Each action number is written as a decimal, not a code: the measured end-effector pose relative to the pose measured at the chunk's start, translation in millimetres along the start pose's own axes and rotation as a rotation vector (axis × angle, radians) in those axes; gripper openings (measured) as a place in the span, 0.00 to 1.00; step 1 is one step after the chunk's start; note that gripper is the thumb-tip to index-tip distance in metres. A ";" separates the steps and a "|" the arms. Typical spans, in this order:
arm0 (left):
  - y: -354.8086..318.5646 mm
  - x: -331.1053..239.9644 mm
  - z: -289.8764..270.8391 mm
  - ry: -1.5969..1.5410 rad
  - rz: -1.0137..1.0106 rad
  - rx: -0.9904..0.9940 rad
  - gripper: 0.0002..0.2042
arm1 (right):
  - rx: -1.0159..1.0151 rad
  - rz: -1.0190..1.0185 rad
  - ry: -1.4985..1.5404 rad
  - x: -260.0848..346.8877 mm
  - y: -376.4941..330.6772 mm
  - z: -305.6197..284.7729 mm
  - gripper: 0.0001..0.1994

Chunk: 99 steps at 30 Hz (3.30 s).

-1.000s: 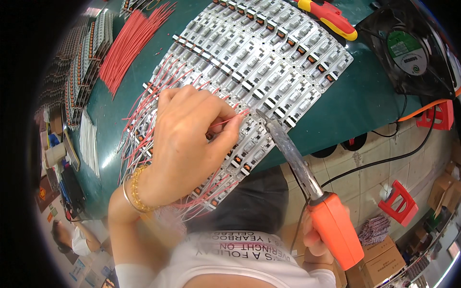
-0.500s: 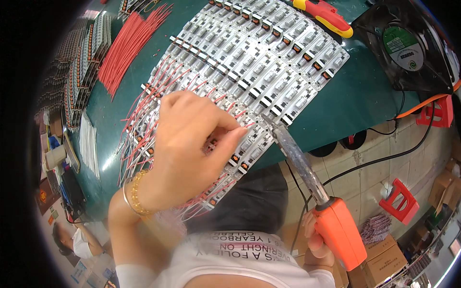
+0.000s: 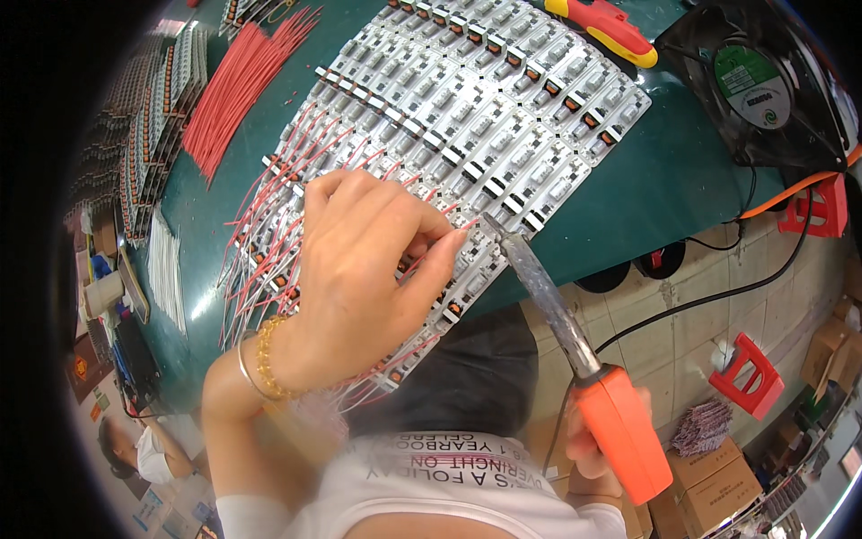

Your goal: The person uses a soldering iron to attach red and white wires to a grid of electronic components on a circuit board. They repeatedly pick up individual wires, position them against the board, and apply the soldering iron to secure the connections.

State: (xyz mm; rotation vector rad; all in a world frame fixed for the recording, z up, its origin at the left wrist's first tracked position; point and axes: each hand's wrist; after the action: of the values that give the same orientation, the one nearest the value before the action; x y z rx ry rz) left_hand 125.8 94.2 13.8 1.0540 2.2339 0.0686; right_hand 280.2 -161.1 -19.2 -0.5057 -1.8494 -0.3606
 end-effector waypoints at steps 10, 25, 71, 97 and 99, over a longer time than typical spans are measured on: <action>0.8 -0.9 -2.4 0.016 0.003 0.014 0.08 | -0.030 -0.046 0.306 7.6 17.4 14.3 0.27; 57.3 172.8 -79.6 0.635 -0.129 -0.128 0.06 | -0.037 -0.381 -0.213 -7.6 26.3 -23.3 0.14; -12.1 -12.0 4.3 -0.004 -0.001 0.001 0.09 | 0.013 0.092 0.194 17.4 -3.9 0.4 0.31; -18.2 -17.4 13.1 -0.006 0.075 -0.048 0.09 | -0.089 0.113 0.343 17.5 -9.5 5.6 0.30; -18.9 -16.9 12.9 0.014 0.082 -0.049 0.09 | -0.029 0.097 0.341 12.2 -9.9 0.3 0.30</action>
State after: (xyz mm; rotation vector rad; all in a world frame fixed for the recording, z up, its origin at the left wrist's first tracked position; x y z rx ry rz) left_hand 128.3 66.7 7.0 1.1215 2.1894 0.1658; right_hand 271.5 -167.5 -7.7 -0.5172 -1.4870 -0.3829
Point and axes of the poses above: each hand's wrist, its own y-axis towards the middle knuckle, its own z-axis out of the palm, x = y × z, and after that the axes turned 3 degrees about -z, right-handed
